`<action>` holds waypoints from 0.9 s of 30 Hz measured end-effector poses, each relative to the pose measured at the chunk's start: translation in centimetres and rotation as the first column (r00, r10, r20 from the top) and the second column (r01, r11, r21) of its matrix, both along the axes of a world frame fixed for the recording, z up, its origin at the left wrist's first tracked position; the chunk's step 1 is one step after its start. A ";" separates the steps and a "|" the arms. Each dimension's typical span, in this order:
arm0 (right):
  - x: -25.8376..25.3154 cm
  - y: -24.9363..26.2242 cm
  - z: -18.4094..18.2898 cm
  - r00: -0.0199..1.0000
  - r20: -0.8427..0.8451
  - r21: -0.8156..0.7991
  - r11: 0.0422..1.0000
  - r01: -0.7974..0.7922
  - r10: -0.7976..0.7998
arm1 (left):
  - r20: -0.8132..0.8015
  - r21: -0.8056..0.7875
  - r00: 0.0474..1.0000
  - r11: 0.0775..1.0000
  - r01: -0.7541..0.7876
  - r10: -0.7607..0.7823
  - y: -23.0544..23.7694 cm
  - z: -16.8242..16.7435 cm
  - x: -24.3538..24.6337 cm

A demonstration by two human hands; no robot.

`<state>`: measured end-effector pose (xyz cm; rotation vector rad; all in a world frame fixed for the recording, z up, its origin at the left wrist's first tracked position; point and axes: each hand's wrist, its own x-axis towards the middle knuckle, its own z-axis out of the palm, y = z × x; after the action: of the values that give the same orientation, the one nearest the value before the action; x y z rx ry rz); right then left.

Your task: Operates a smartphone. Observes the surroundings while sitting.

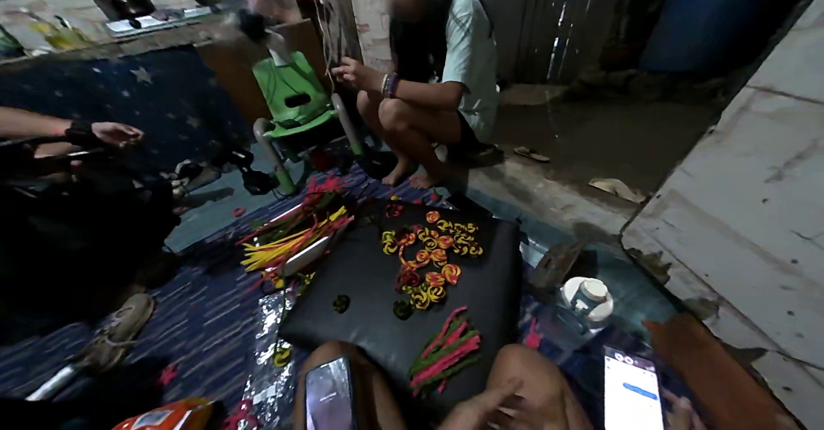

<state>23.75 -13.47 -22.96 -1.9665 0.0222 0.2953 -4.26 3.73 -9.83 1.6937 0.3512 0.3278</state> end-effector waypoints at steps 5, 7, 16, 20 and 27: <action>0.5 -0.1 -4.6 0.987 0.161 0.097 0.995 -0.002 -0.014 | 0.012 -0.080 1.000 0.997 0.011 -0.010 -0.1 2.4 -1.8; -0.4 0.6 -3.6 0.987 0.159 0.089 0.996 0.019 -0.033 | 0.007 -0.086 0.999 0.995 0.054 -0.054 -0.4 2.9 -2.3; -1.5 0.9 -2.8 0.995 0.035 0.042 0.995 0.095 -0.097 | -0.091 -0.159 0.955 0.951 0.264 -0.281 -3.5 3.6 -1.9; -1.6 0.6 -3.6 0.994 -0.006 0.078 0.991 0.108 -0.108 | -0.106 -0.106 0.945 0.948 0.300 -0.311 -3.2 3.5 -1.6; -2.1 0.7 -3.4 0.989 -0.021 0.083 0.985 0.149 -0.147 | -0.088 -0.083 0.945 0.947 0.310 -0.317 -2.8 3.3 -0.9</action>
<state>21.68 -12.81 -26.33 -1.8679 0.1624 0.2099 -5.12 0.89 -6.51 1.6712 0.1587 -0.0045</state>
